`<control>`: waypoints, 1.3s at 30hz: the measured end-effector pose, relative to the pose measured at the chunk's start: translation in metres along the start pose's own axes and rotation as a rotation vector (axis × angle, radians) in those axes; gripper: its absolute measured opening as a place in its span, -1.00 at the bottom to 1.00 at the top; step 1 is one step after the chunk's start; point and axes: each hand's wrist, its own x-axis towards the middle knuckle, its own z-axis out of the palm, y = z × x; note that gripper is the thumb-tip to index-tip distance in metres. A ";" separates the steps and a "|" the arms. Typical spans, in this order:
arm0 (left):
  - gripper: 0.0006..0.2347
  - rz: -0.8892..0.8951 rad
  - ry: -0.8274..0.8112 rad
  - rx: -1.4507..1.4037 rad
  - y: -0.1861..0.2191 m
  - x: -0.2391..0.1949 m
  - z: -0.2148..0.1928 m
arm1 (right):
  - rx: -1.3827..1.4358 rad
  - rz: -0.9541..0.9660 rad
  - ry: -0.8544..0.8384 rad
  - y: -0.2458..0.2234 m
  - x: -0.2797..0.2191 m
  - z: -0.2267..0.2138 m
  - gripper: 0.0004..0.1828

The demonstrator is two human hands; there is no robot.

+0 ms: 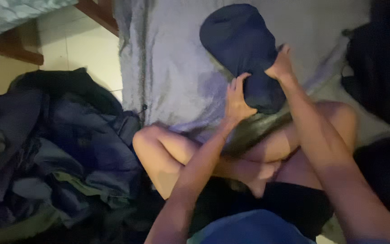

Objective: The person folds a dark blue garment on a grey mat, rolls it tightly into a cylinder, and secures it with a drawstring. They then pick up a dark green jacket, fold it, and begin stuffing it into a dark blue stuff sack.

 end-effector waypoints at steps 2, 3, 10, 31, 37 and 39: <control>0.03 0.042 0.047 0.014 -0.002 -0.002 0.011 | -0.044 0.018 -0.033 0.006 -0.007 -0.010 0.22; 0.00 0.069 0.083 0.028 -0.004 -0.008 0.017 | -0.088 0.051 -0.073 0.012 -0.014 -0.013 0.10; -0.02 0.064 0.255 -0.084 -0.016 -0.018 0.012 | -0.093 0.022 -0.009 0.057 -0.015 -0.033 -0.43; -0.21 0.156 0.383 0.034 -0.045 0.029 -0.045 | 0.106 -0.537 0.065 0.014 -0.002 0.045 -0.57; -0.45 0.145 0.194 0.010 -0.051 0.078 -0.054 | 0.092 -0.780 0.462 0.005 -0.011 0.047 -0.64; -0.20 -0.292 0.173 -0.020 -0.032 0.049 -0.059 | 0.075 -0.882 0.353 -0.003 -0.010 0.049 -0.57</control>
